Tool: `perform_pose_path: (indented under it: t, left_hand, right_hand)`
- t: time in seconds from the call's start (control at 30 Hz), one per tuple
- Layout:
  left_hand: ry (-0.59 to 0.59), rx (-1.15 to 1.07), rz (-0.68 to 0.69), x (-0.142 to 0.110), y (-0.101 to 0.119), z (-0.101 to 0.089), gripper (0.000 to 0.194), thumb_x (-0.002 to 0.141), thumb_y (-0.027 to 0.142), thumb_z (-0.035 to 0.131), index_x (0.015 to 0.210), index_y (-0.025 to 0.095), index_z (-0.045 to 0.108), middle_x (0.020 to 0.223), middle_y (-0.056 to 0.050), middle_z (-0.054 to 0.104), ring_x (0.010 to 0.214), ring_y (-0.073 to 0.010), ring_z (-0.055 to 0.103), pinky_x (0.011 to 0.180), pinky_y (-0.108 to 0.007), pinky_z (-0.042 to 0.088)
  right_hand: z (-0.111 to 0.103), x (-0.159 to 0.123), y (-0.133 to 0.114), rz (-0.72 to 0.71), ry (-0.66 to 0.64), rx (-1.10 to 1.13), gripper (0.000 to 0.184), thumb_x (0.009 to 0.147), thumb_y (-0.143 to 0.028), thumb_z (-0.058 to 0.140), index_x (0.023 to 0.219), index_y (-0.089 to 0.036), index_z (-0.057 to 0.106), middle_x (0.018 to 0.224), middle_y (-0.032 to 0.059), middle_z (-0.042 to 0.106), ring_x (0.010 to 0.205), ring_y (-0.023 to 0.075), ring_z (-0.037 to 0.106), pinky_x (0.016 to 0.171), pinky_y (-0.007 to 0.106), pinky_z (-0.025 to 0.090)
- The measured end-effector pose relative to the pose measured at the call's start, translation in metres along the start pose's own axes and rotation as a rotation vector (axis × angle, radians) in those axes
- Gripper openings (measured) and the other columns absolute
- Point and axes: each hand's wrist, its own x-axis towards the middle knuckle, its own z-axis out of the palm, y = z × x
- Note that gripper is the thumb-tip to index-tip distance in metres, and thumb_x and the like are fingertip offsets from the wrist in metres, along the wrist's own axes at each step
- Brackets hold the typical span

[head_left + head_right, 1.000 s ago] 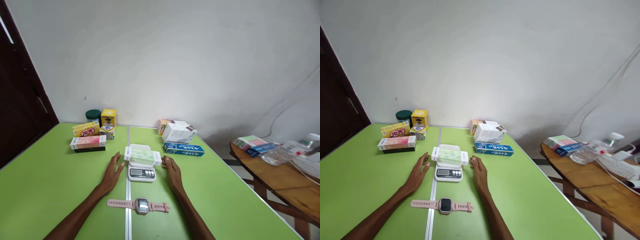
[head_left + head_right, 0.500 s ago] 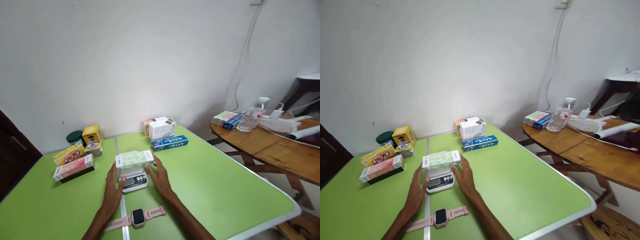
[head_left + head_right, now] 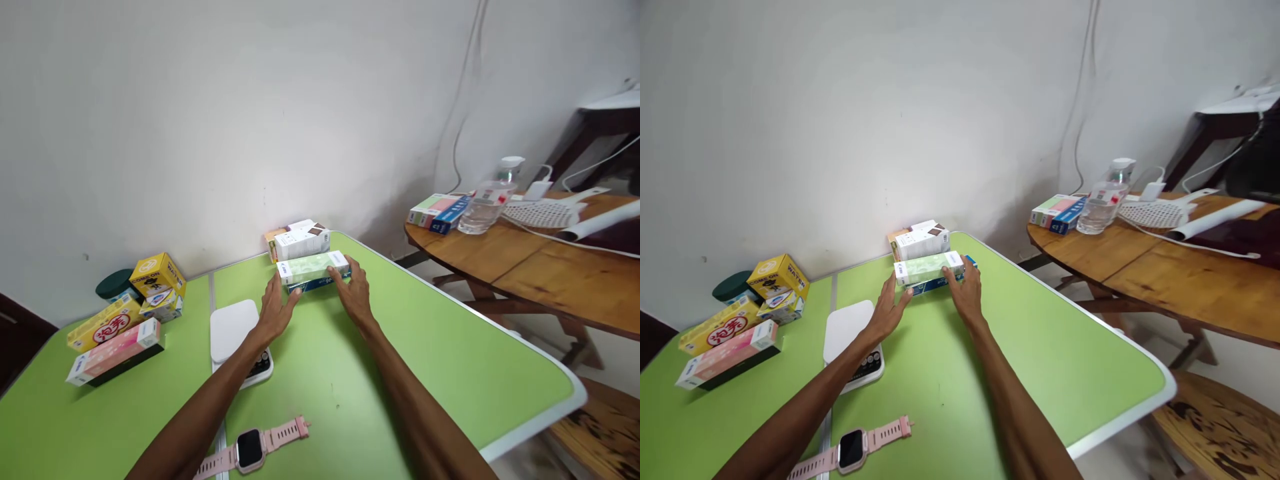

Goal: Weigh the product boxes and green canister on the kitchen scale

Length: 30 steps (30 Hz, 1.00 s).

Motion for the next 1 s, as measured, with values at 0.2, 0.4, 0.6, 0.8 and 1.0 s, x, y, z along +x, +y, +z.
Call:
perform_pose_path:
  t: [0.2,0.4,0.6,0.8,1.0]
  left_hand:
    - [0.002,0.041,-0.077,0.028,-0.021,0.025,0.084,0.098,0.067,0.050,0.164,0.019,0.029,0.170,-0.020,0.036,0.161,-0.0373,0.028,0.129,-0.059,0.023]
    - [-0.028,0.036,-0.047,0.023,-0.019,0.014,0.087,0.095,0.067,0.056,0.163,0.019,0.031,0.170,-0.020,0.035,0.160,-0.0380,0.028,0.130,-0.056,0.025]
    - [0.155,0.069,0.057,-0.052,-0.026,-0.056,0.076,0.099,0.059,0.056,0.162,0.022,0.033,0.166,-0.017,0.040,0.155,-0.0309,0.039,0.128,-0.050,0.034]
    - [0.873,0.353,-0.063,-0.152,-0.105,-0.180,0.078,0.099,0.056,0.056,0.161,0.016,0.030,0.165,-0.022,0.036,0.159,-0.0327,0.029,0.132,-0.055,0.022]
    - [1.150,0.259,-0.480,-0.210,-0.182,-0.262,0.089,0.097,0.060,0.054,0.160,0.003,0.027,0.166,-0.032,0.031,0.160,-0.0388,0.025,0.132,-0.059,0.016]
  right_hand:
    - [0.019,0.023,0.034,-0.003,-0.036,-0.046,0.086,0.091,-0.073,0.045,0.151,-0.012,0.048,0.154,0.0228,0.053,0.145,0.0378,0.044,0.123,0.059,0.031]
    - [0.028,0.013,0.037,-0.021,0.036,-0.105,0.090,0.096,-0.072,0.036,0.162,-0.011,0.029,0.164,0.0246,0.039,0.154,0.0384,0.031,0.125,0.064,0.024]
    - [0.017,-0.007,0.045,-0.054,0.197,-0.179,0.106,0.090,-0.087,0.036,0.151,-0.001,0.044,0.146,0.0358,0.050,0.140,0.0487,0.043,0.120,0.071,0.026]
    - [0.017,-0.027,0.031,-0.125,0.141,-0.195,0.099,0.087,-0.085,0.044,0.149,-0.009,0.053,0.131,0.0376,0.056,0.131,0.0526,0.049,0.094,0.073,0.051]
    - [0.068,-0.089,-0.100,-0.341,-0.183,0.029,0.063,0.098,-0.068,0.051,0.141,-0.022,0.058,0.133,0.0213,0.063,0.110,0.0379,0.065,0.094,0.062,0.055]
